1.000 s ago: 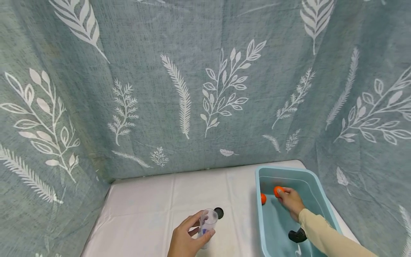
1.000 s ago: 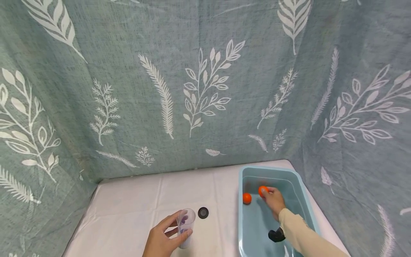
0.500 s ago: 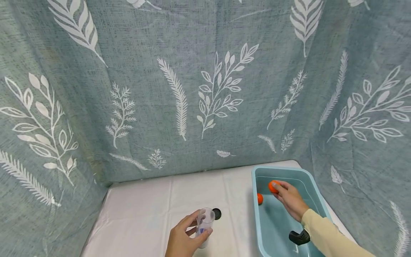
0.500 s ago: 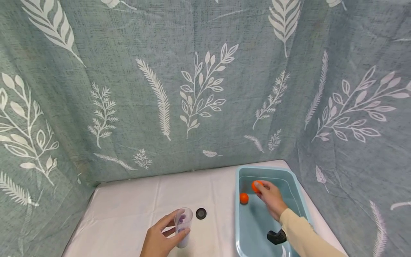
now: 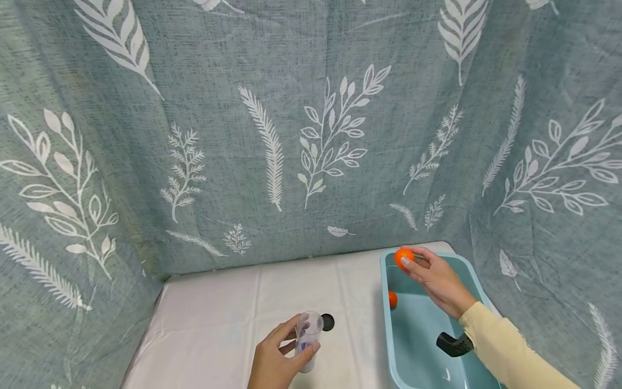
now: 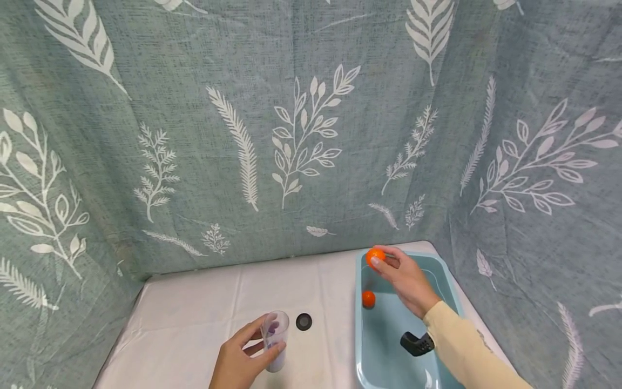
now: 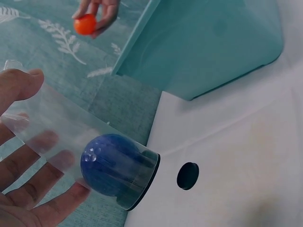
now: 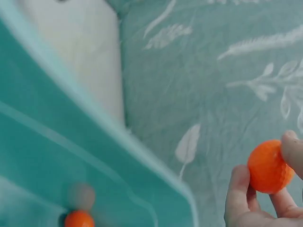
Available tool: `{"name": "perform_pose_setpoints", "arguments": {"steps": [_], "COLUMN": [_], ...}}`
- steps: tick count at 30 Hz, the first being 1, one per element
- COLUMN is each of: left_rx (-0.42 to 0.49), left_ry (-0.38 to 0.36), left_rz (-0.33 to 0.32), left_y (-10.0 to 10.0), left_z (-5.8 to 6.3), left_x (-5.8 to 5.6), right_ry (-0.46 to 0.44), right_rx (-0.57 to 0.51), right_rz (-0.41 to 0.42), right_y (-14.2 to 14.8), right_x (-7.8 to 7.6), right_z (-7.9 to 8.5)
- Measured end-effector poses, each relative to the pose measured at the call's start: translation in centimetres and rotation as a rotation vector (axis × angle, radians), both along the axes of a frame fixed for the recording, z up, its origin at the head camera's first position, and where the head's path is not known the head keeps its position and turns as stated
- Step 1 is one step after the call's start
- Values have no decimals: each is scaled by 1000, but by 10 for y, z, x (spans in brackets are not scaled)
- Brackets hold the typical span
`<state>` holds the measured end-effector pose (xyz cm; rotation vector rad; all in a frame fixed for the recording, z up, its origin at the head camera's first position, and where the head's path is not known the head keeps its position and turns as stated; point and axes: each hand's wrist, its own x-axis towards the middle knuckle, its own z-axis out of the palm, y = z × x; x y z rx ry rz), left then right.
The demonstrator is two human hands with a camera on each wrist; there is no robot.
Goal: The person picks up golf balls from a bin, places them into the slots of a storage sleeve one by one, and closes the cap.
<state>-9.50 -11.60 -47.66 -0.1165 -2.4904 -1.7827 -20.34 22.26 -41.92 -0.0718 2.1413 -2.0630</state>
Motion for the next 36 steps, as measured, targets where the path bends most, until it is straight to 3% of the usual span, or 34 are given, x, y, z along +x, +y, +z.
{"name": "perform_pose_setpoints", "arguments": {"steps": [6,17,28,32,36], "left_rx": [20,-8,-20,-13,-19], "left_ry": [-8,-13,29,29,34], "left_rz": [8,35,3,-4,-6], "left_y": [1,4,2,1,0], "left_z": [1,8,11,10,9], "left_x": [0,-1,0,0,-1], "right_ry": [31,108,272,344,345], "right_rx": [-48,-83,-64,-30,-28], "right_rz": [119,280,436,455,466], "right_y": [-32,-106,-144,-151,-155], "right_x": [7,25,39,45,50], "right_z": [14,25,8,2,-5]}}
